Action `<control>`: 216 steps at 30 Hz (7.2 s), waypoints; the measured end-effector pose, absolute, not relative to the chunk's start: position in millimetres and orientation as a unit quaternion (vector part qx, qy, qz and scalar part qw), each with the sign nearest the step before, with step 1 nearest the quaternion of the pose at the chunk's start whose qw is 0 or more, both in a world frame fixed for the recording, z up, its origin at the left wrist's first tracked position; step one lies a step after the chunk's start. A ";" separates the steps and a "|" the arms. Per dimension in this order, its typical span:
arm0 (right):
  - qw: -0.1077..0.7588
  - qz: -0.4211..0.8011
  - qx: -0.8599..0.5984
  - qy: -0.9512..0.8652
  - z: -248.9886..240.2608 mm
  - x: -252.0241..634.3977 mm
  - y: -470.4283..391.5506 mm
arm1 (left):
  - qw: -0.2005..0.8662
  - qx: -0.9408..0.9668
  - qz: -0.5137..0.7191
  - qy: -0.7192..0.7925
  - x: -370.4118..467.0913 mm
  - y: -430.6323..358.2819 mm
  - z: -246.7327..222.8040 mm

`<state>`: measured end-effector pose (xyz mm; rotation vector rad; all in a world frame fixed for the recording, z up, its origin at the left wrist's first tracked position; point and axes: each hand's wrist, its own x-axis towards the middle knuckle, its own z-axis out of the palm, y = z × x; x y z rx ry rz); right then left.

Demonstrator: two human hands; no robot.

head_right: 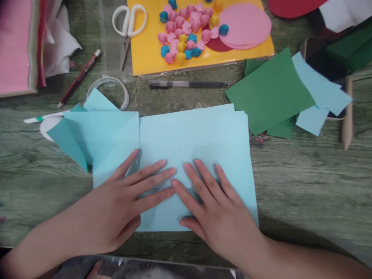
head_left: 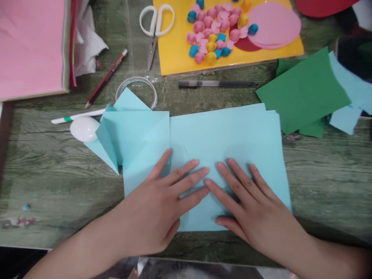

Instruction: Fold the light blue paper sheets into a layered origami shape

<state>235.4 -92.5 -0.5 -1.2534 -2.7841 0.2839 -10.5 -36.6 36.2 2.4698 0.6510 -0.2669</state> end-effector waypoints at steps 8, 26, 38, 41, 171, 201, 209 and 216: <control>0.038 0.097 -0.410 -0.906 0.2 236.7 -92.7 | 0.282 0.924 -0.100 0.238 -11.1 -36.0 37.1; 0.054 0.116 -0.419 -0.899 -1.6 236.5 -93.2 | 0.272 0.921 -0.083 0.265 -11.0 -42.6 34.1; 0.053 0.115 -0.422 -0.897 -2.2 235.5 -93.7 | 0.159 0.957 0.087 0.226 -12.6 -44.1 27.7; 0.050 0.114 -0.421 -0.899 -2.8 235.8 -93.8 | 0.139 0.958 0.098 0.230 -10.8 -44.6 26.9; 0.055 0.130 -0.400 -0.906 -1.3 241.8 -91.8 | 0.181 0.937 0.005 0.300 -17.1 -32.3 16.1; 0.047 0.126 -0.401 -0.906 -1.1 240.1 -92.1 | 0.130 0.962 0.021 0.241 -6.5 -44.0 15.2; 0.038 0.124 -0.401 -0.907 -0.1 239.6 -92.2 | 0.125 0.959 0.004 0.255 -5.0 -47.1 22.0; 0.056 0.117 -0.397 -0.909 -1.3 240.1 -91.5 | 0.137 0.959 0.032 0.245 -3.8 -49.4 20.4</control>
